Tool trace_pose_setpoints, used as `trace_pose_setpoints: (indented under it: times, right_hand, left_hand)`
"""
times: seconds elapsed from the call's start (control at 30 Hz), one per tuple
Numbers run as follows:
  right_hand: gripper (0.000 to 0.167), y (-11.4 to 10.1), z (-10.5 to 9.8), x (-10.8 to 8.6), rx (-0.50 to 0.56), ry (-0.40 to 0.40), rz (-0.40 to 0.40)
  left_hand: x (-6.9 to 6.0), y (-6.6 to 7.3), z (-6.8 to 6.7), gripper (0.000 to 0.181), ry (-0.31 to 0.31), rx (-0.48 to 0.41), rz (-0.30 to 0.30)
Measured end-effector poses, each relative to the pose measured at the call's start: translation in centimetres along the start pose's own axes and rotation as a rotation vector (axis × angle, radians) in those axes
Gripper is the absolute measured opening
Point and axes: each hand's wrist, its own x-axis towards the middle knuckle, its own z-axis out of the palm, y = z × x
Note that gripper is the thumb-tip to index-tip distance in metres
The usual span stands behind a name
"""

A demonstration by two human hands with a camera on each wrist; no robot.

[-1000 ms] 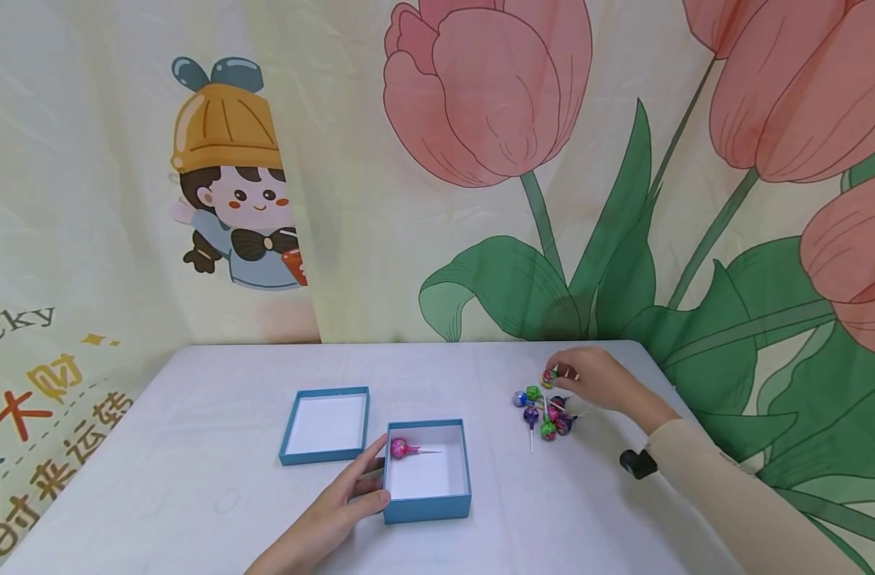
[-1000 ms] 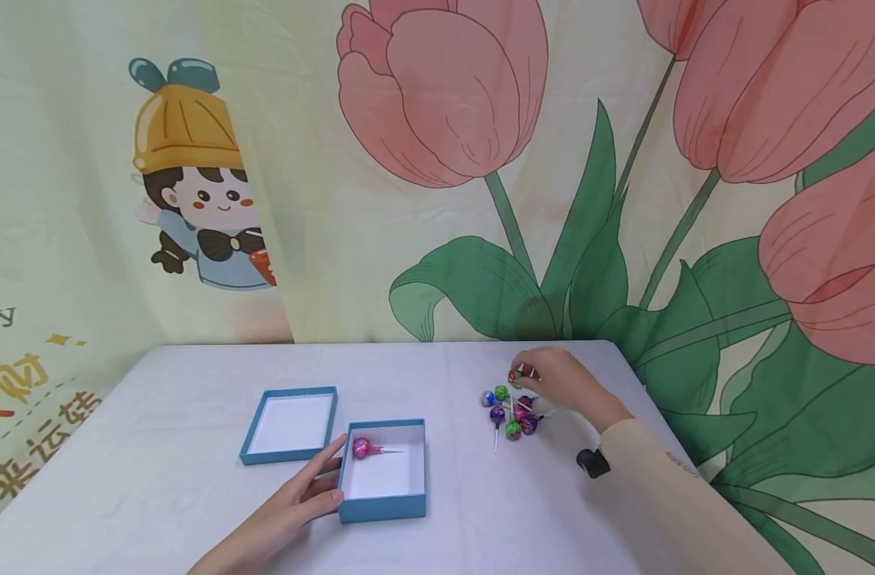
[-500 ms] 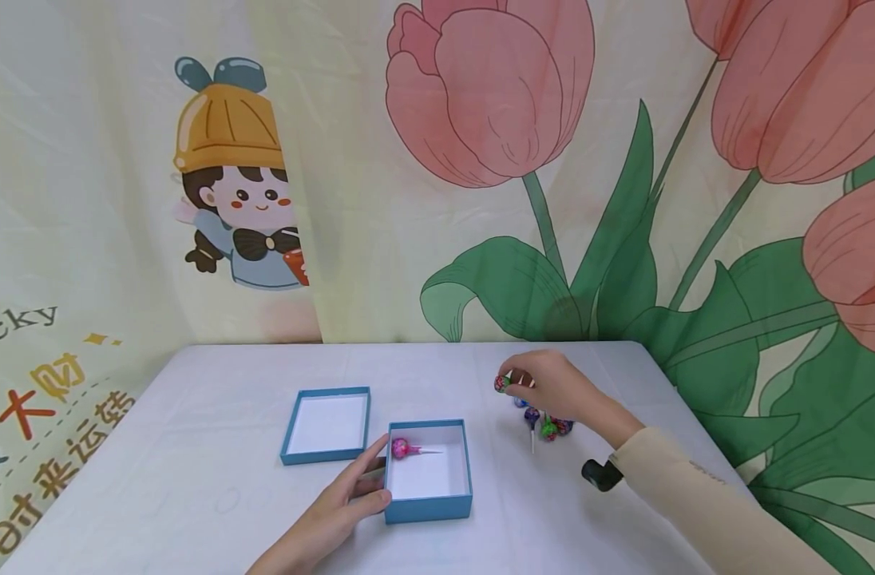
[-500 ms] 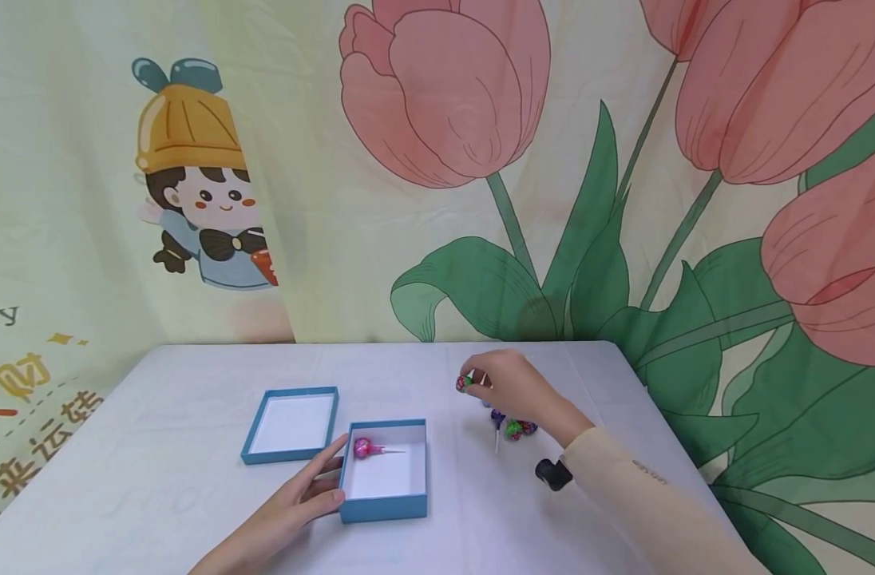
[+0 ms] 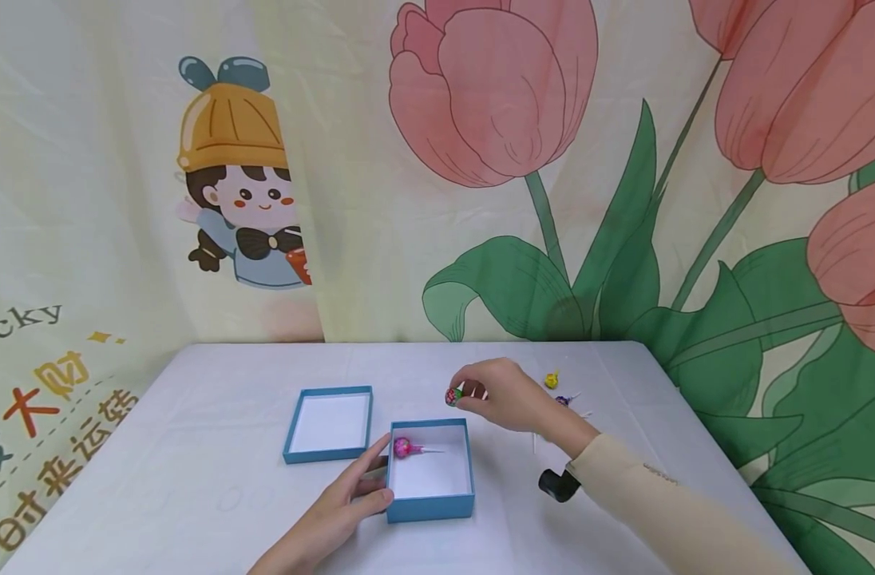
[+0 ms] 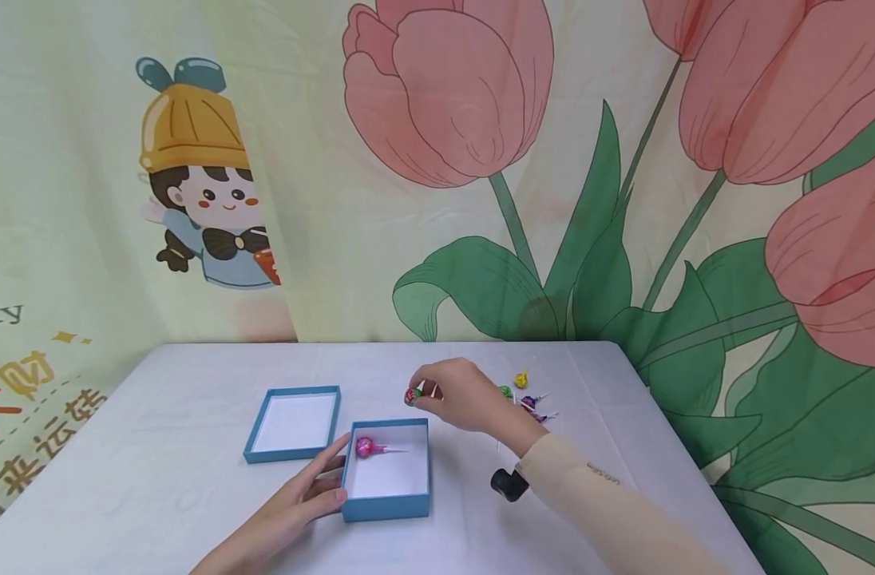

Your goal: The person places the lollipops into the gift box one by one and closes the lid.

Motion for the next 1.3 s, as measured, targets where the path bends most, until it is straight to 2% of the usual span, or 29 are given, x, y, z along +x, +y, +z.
trace_pose_setpoints:
  times: [0.37, 0.63, 1.0, 1.3]
  right_hand:
    - [0.019, -2.4, 2.7, 1.4, 0.021, -0.057, -0.032]
    - [0.02, -2.9, 4.3, 1.7, -0.021, -0.081, -0.055]
    - [0.023, -3.1, 6.4, 1.7, -0.017, -0.121, -0.053]
    - [0.025, -3.2, 8.1, 1.7, -0.08, -0.108, -0.102]
  left_hand:
    - [0.1, -0.1, -0.2, 0.077, -0.019, -0.008, 0.003]
    - [0.0, -0.1, -0.2, 0.076, -0.035, -0.024, 0.014]
    - [-0.1, -0.2, -0.3, 0.076, -0.04, -0.022, 0.028]
    - [-0.2, -0.4, -0.3, 0.076, -0.041, -0.03, 0.03]
